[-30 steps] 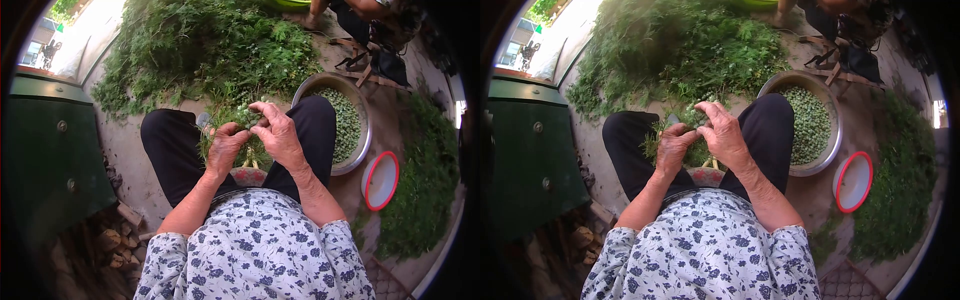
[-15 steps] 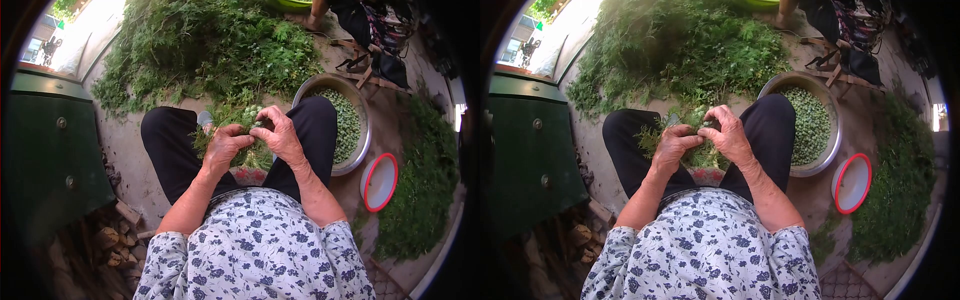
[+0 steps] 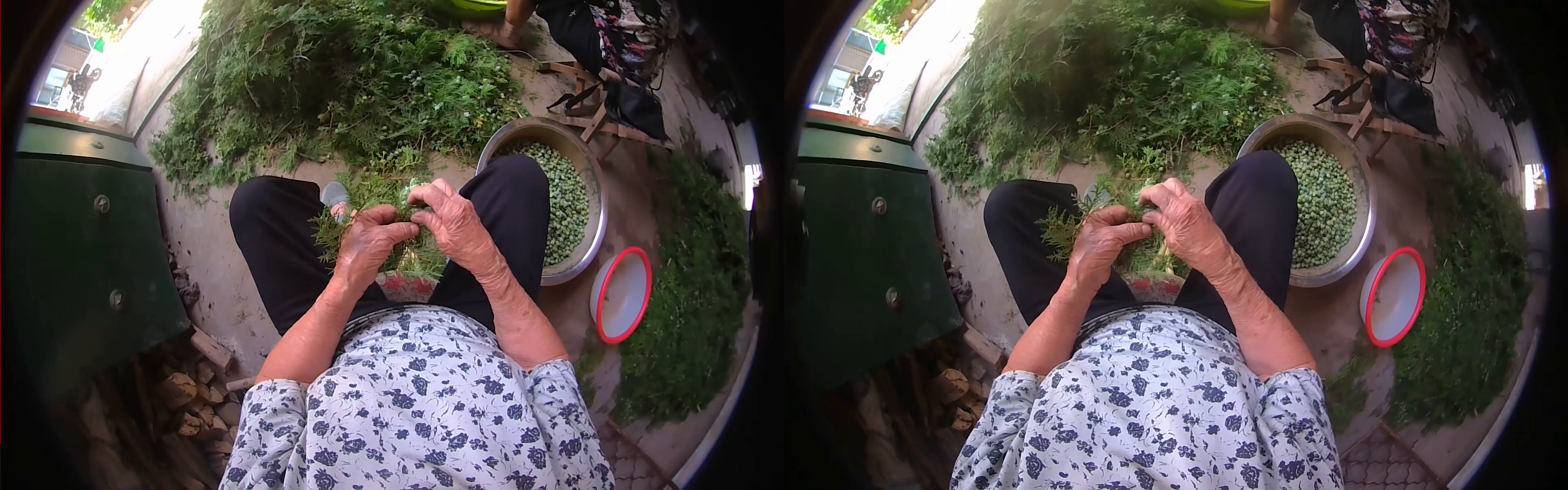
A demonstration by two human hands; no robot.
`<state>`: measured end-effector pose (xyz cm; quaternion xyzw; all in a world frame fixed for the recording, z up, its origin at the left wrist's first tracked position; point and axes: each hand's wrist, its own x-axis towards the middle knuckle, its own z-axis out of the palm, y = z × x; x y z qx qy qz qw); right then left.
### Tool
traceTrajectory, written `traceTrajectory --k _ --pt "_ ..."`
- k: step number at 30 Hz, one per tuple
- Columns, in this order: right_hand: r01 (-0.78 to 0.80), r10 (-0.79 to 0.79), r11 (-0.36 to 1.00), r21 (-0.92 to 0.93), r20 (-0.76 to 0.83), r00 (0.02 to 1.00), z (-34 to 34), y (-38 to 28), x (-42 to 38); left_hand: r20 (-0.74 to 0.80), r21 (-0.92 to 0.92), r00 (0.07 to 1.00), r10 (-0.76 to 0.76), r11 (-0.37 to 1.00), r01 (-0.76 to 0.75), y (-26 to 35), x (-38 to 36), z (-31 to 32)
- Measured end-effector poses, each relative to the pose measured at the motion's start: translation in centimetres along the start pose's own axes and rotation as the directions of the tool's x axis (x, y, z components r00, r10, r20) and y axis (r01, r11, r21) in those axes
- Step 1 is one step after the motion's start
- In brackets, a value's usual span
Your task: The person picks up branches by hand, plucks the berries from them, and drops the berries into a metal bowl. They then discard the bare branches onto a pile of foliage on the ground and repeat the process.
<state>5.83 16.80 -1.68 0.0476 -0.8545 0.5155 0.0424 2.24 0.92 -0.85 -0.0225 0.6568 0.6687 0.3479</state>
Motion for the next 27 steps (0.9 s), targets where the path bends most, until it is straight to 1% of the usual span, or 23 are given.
traceTrajectory --k 1,3,4,6,7,8,10,11,12,14,15,16,17,18,19,20,21,22,23,24,25,26,27 --pt "0.001 -0.001 1.0 0.0 -0.001 1.0 0.3 0.0 -0.1 -0.004 0.022 1.0 -0.005 1.0 0.005 0.4 -0.1 0.2" --pt "0.008 -0.012 0.999 -0.04 -0.102 0.995 0.9 0.1 -0.3 -0.006 0.044 1.0 -0.009 0.999 0.009 0.6 -0.2 0.3" --pt "0.008 -0.012 0.999 -0.04 -0.104 0.994 0.9 0.3 -0.2 -0.029 0.104 1.0 -0.009 0.995 0.012 0.4 -0.2 0.1" --pt "0.0 0.02 0.997 0.072 -0.273 0.962 0.7 0.7 0.0 -0.049 0.162 0.999 -0.006 0.987 0.013 0.6 -0.4 0.4" --pt "-0.114 0.165 0.972 0.207 -0.247 0.955 0.4 0.4 0.1 -0.046 0.095 0.999 0.025 0.995 -0.021 0.9 -0.8 0.8" --pt "-0.113 0.164 0.972 0.207 -0.249 0.954 0.1 0.3 0.2 -0.045 0.029 0.997 0.056 0.998 -0.055 1.1 -0.9 1.0" --pt "-0.152 0.361 0.802 0.578 -0.265 0.894 -0.9 0.3 0.3 -0.057 0.068 0.996 0.063 0.996 -0.059 1.1 -0.9 0.8" --pt "-0.086 0.38 0.73 0.678 -0.299 0.876 -1.6 0.0 0.4 -0.072 0.108 0.995 0.07 0.992 -0.062 1.0 -0.8 0.6" --pt "-0.029 0.381 0.707 0.706 -0.347 0.857 -2.4 0.1 0.4 -0.072 0.108 0.995 0.073 0.992 -0.065 0.7 -0.6 0.3" --pt "0.083 0.346 0.756 0.649 -0.504 0.792 -4.3 0.5 0.1 -0.026 0.081 0.991 0.133 0.988 -0.131 -0.5 -0.3 -0.1" --pt "0.098 0.34 0.796 0.597 -0.575 0.744 -5.5 0.9 -0.2 -0.026 0.079 0.991 0.133 0.988 -0.131 -0.1 -0.5 -0.1" --pt "0.11 0.327 0.833 0.542 -0.643 0.692 -6.9 1.5 -0.7 -0.027 0.143 0.994 0.109 0.984 -0.104 0.5 -0.8 0.1" --pt "0.025 0.36 0.868 0.496 -0.662 0.657 -8.5 2.9 -1.7 -0.029 0.206 0.996 0.086 0.975 -0.078 0.9 -0.9 0.2" --pt "-0.063 0.387 0.892 0.448 -0.684 0.619 -10.0 4.5 -2.8 -0.028 0.203 0.996 0.088 0.976 -0.08 0.9 -0.9 0.2" --pt "-0.233 0.334 0.942 0.24 -0.713 0.616 -11.3 5.3 -3.7 -0.026 0.249 0.989 0.146 0.959 -0.135 0.7 -0.9 0.2" --pt "-0.39 0.278 0.92 0.017 -0.731 0.623 -12.4 6.1 -4.6 -0.02 0.296 0.979 0.201 0.937 -0.187 0.5 -0.9 0.3" --pt "-0.552 0.193 0.768 -0.325 -0.704 0.683 -13.4 7.3 -5.6 -0.018 0.294 0.979 0.201 0.937 -0.187 0.2 -0.8 0.2" --pt "-0.554 0.193 0.766 -0.326 -0.705 0.682 -13.9 8.3 -6.3 0.042 0.41 0.945 0.325 0.857 -0.313 -0.1 -0.7 0.1" --pt "-0.581 0.209 0.707 -0.403 -0.666 0.716 -14.3 8.6 -6.7 0.117 0.51 0.894 0.433 0.746 -0.428 -0.5 -0.6 0.0" --pt "-0.599 0.23 0.642 -0.478 -0.625 0.745 -14.4 8.9 -7.0 0.119 0.509 0.895 0.431 0.747 -0.427 -0.8 -0.5 -0.1" --pt "-0.538 0.177 0.679 -0.499 -0.601 0.78 -14.3 9.2 -7.0 0.228 0.604 0.863 0.45 0.631 -0.488 -1.2 -0.4 -0.4" --pt "-0.471 0.24 0.818 -0.329 -0.55 0.8 -13.8 6.8 -6.1 0.338 0.675 0.827 0.45 0.497 -0.546 -1.4 -0.4 -0.4" --pt "-0.395 0.286 0.909 -0.133 -0.488 0.824 -12.9 3.7 -4.6 0.344 0.674 0.827 0.445 0.496 -0.547 -0.8 -0.5 -0.1"
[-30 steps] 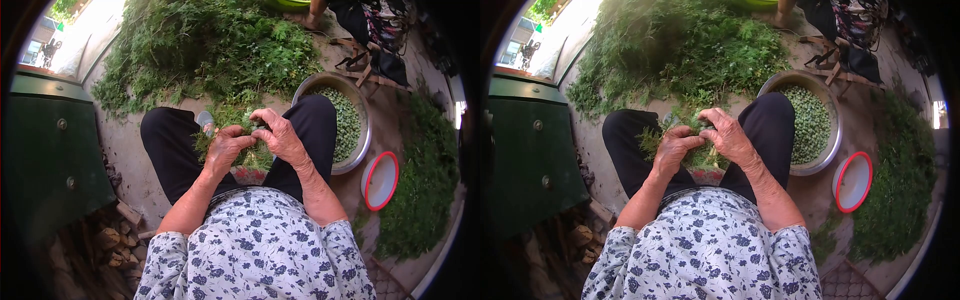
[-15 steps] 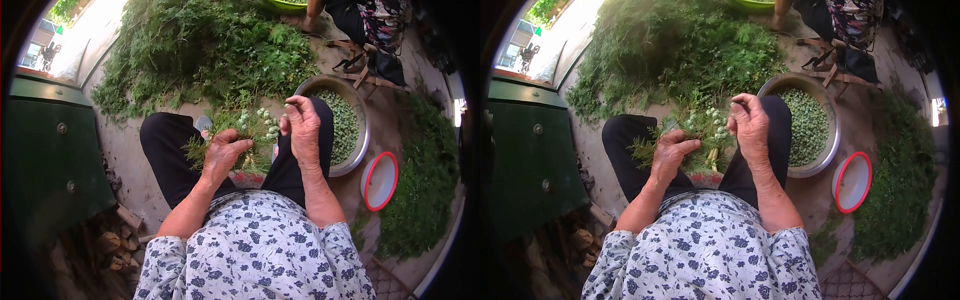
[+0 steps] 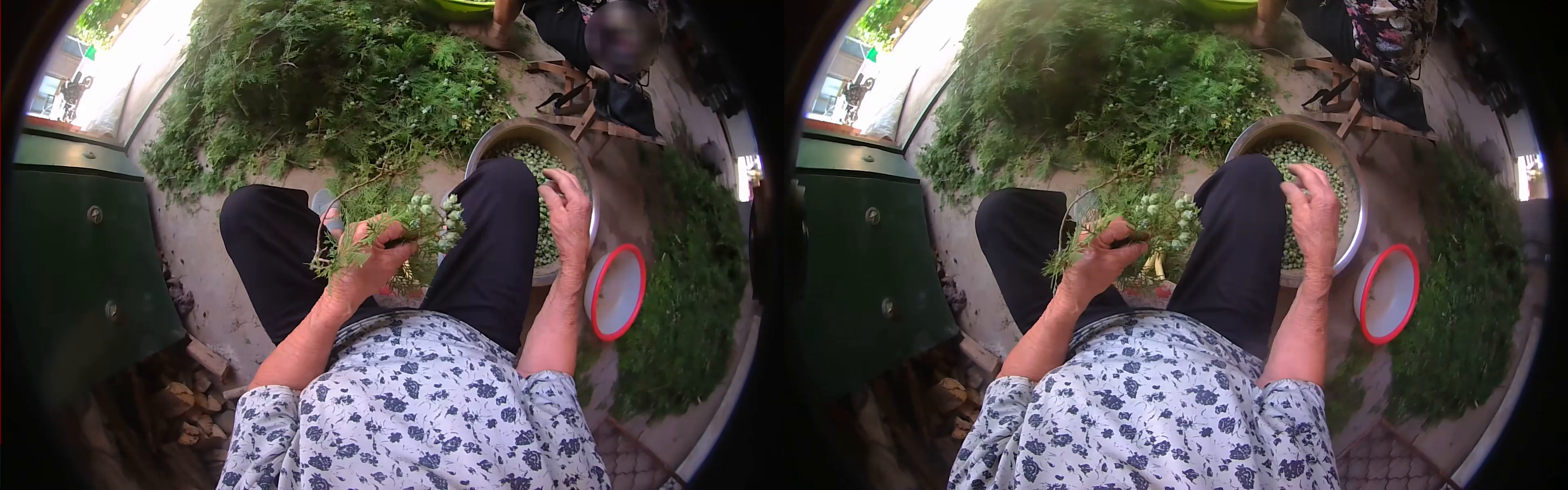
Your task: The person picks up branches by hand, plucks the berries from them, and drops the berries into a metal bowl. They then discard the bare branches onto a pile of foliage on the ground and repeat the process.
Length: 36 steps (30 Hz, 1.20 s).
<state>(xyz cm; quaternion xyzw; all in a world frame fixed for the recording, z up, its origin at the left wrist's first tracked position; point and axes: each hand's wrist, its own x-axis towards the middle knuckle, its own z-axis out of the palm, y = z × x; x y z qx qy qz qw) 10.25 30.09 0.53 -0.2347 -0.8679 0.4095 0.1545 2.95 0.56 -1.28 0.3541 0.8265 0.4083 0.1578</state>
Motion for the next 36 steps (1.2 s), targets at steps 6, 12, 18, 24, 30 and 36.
traceTrajectory --k 6,12,18,24,30,36 --pt "0.494 -0.525 0.847 0.198 0.469 0.711 3.8 -8.4 -0.8 -0.021 -0.065 0.991 -0.129 0.99 0.128 1.7 0.8 -0.6" --pt "0.4 -0.508 0.859 0.318 0.622 0.595 6.5 -8.0 -1.4 0.036 0.03 0.996 -0.079 0.997 0.078 1.6 0.6 -1.5" --pt "0.296 -0.434 0.899 0.322 0.57 0.698 6.6 -7.4 -1.5 0.17 -0.218 0.979 -0.112 0.965 0.149 -0.6 -0.1 -1.2" --pt "0.33 -0.43 0.903 0.276 0.541 0.723 6.8 -7.3 -2.2 0.246 -0.328 0.897 -0.368 0.839 0.434 1.3 0.0 -1.3" --pt "0.329 -0.404 0.914 0.237 0.453 0.795 7.4 -7.4 -3.0 0.163 -0.213 0.919 -0.358 0.897 0.387 2.6 0.4 -1.3" --pt "0.217 -0.34 0.899 0.38 0.296 0.893 8.6 -7.4 -3.5 0.033 -0.238 0.954 -0.299 0.924 0.298 2.7 0.3 -1.3"
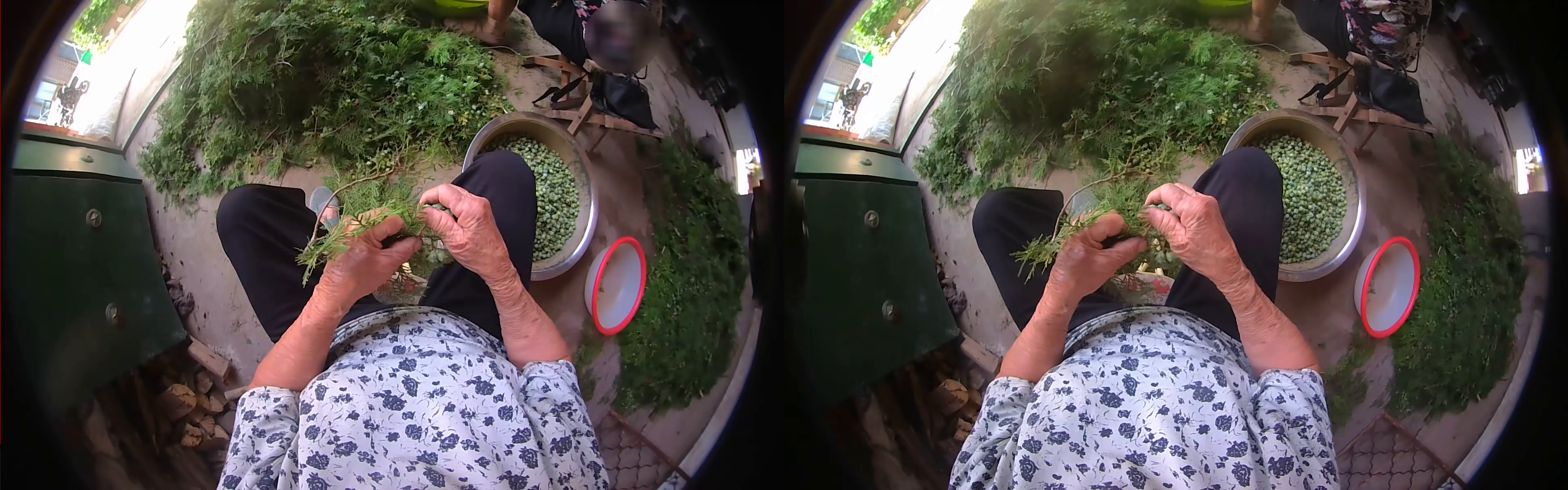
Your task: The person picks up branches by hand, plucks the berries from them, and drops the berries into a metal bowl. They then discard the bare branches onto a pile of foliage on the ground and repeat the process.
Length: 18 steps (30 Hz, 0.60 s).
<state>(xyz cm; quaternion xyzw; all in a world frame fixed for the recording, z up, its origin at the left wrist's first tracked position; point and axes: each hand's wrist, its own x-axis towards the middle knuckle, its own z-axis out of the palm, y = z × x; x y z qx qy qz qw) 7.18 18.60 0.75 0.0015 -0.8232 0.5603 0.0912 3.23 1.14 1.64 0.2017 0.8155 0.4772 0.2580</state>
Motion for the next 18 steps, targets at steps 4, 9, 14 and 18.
traceTrajectory --k 4,9,14,18 --pt "-0.173 0.172 0.981 0.083 0.024 0.985 0.1 -0.4 -0.2 -0.028 0.073 0.999 0.017 0.997 -0.015 1.4 -0.2 -0.3" --pt "-0.2 0.223 0.965 0.169 -0.13 0.966 0.6 -0.8 -0.2 -0.068 0.108 0.995 0.078 0.992 -0.07 2.4 -0.3 -0.2" --pt "-0.096 0.322 0.882 0.461 -0.442 0.837 -3.3 1.3 1.4 -0.074 0.003 0.994 0.08 0.997 -0.08 2.1 -1.5 -0.2" --pt "-0.088 0.274 0.937 0.337 -0.557 0.784 -7.0 1.6 1.0 -0.145 -0.146 0.986 0.076 0.984 -0.098 2.2 -0.5 -1.1"
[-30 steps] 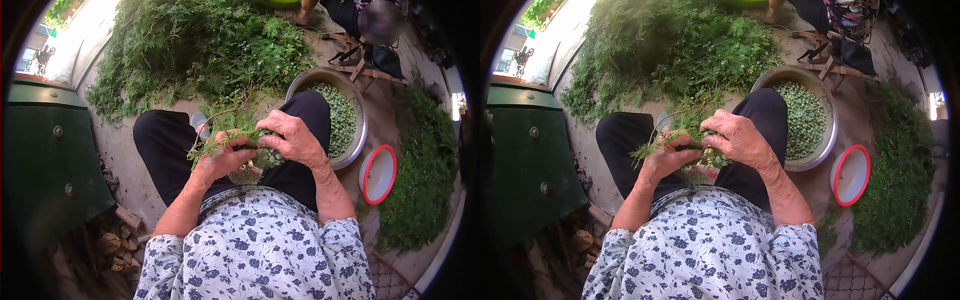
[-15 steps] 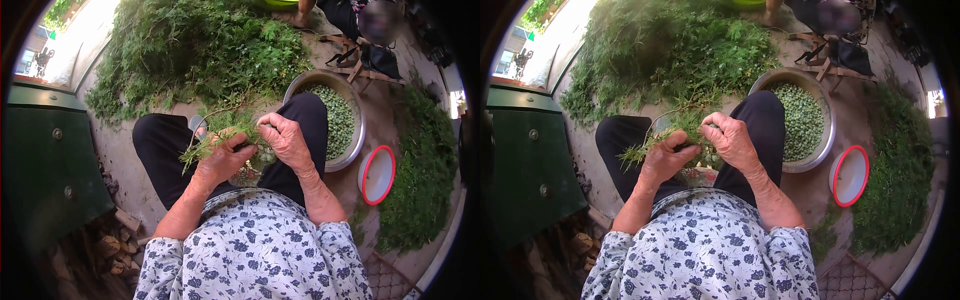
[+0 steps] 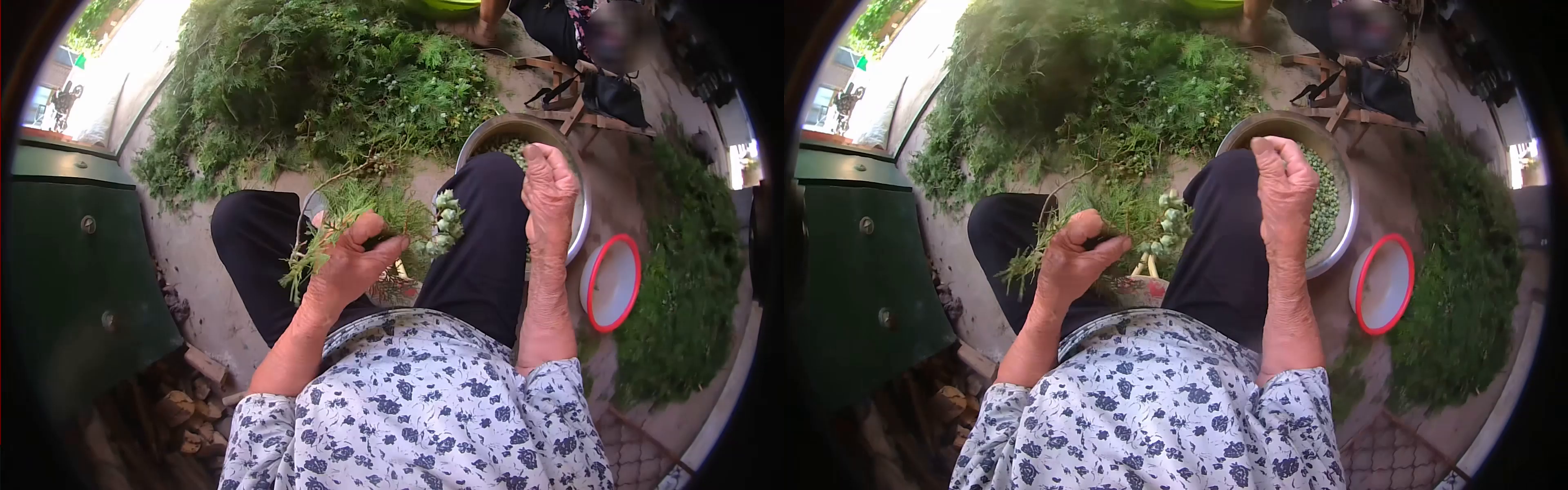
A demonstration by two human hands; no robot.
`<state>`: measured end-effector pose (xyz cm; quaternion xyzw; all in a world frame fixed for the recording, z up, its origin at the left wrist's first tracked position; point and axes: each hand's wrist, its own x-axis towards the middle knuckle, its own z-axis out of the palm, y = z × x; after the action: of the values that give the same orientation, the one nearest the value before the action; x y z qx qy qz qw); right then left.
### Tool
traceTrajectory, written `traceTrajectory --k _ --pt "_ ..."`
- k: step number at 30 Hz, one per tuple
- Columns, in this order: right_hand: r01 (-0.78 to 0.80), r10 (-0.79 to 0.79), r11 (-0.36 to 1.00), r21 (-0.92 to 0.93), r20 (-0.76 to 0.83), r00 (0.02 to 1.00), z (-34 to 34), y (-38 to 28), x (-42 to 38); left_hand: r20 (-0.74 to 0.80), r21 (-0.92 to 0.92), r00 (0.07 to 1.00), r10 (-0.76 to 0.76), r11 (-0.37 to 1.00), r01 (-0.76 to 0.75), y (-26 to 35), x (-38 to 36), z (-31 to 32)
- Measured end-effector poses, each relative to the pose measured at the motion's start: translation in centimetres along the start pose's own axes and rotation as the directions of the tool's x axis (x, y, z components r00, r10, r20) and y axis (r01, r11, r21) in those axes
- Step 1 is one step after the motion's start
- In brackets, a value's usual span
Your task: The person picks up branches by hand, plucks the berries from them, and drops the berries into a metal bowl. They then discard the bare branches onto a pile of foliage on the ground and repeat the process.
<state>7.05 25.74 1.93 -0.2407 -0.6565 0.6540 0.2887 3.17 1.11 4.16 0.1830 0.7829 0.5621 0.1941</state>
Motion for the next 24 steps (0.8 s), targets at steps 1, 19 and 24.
traceTrajectory --k 1,19,24 --pt "0.007 -0.008 1.0 -0.004 -0.069 0.998 -0.9 0.5 0.5 -0.005 -0.001 1.0 0.003 1.0 -0.003 -0.2 0.1 -0.1" --pt "-0.014 -0.382 0.538 -0.843 -0.259 0.887 -12.4 7.7 2.1 0.006 -0.053 1.0 0.013 0.999 -0.013 -1.8 0.7 1.1" --pt "0.173 -0.152 0.906 -0.386 0.087 0.985 -3.3 1.5 -1.4 0.0 0.005 0.999 0.041 0.999 -0.041 -1.4 0.5 2.0"
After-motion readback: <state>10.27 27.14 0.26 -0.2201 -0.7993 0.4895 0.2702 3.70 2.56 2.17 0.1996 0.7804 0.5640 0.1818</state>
